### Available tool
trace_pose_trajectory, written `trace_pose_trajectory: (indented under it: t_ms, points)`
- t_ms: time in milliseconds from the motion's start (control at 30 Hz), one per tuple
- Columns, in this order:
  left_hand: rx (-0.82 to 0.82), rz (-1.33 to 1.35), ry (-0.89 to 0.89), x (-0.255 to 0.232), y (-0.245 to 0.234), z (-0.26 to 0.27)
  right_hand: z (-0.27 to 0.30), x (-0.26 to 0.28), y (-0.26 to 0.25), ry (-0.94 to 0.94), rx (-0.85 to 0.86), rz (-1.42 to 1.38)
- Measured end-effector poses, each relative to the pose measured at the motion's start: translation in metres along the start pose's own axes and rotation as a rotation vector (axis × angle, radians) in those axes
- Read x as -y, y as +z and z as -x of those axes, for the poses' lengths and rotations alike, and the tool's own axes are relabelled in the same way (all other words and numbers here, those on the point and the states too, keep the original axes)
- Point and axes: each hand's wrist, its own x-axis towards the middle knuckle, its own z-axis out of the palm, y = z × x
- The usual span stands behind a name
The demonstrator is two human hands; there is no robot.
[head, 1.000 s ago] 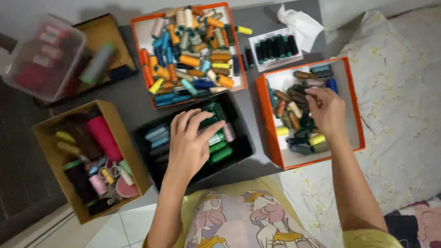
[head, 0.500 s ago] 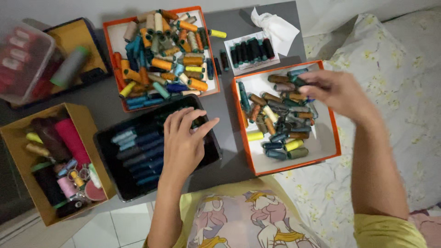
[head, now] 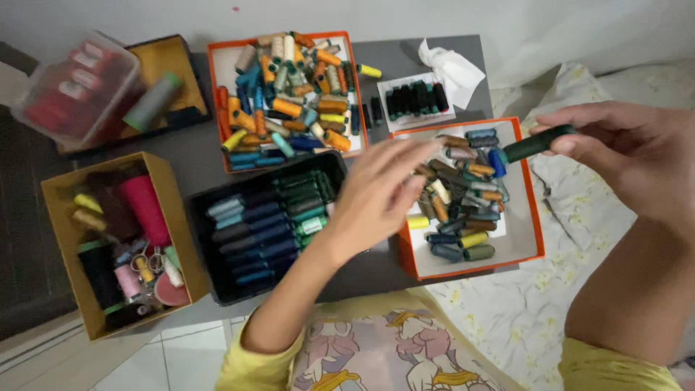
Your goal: The person organizes numerous spools of thread into several boxes by hand, picking up individual spools to sort them by color or type.
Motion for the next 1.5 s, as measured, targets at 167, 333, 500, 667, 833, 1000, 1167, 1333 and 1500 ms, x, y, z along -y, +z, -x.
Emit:
trace_pose_trajectory:
  t_ms: [167,333,500,667,833,1000,1167,1333,1500]
  points:
    - [0.063,0.546,-0.06,-0.02,0.034,-0.048,0.007,0.042,0.004,-0.126,-0.164,-0.233]
    - [0.238,0.675,-0.189,-0.022,0.043,-0.052,0.005,0.036,0.013,-0.193,-0.412,-0.416]
    - [0.388,1.026,-0.123,-0.012,0.034,-0.06,0.001,0.019,0.031,-0.112,-0.288,-0.58]
    - [0.441,0.437,-0.217,-0.014,-0.015,-0.071,0.004,0.03,0.015,-0.257,-0.073,0.306]
    - [0.498,0.696,-0.202,-0.022,-0.017,-0.072,-0.006,0.035,0.034,-0.28,-0.167,-0.666]
    - [0.445,0.669,-0.247,-0.023,-0.033,-0.065,0.0,0.043,0.032,-0.22,-0.02,-0.06]
    - [0.523,0.748,-0.269,-0.031,-0.025,-0.059,0.011,0.035,0.036,-0.317,-0.262,-0.738]
    - [0.433,0.724,-0.285,-0.028,-0.036,-0.058,0.008,0.02,0.038,-0.15,0.019,-0.043]
    - [0.513,0.791,-0.41,-0.029,-0.026,-0.047,0.012,0.014,0.035,-0.158,-0.053,-0.44]
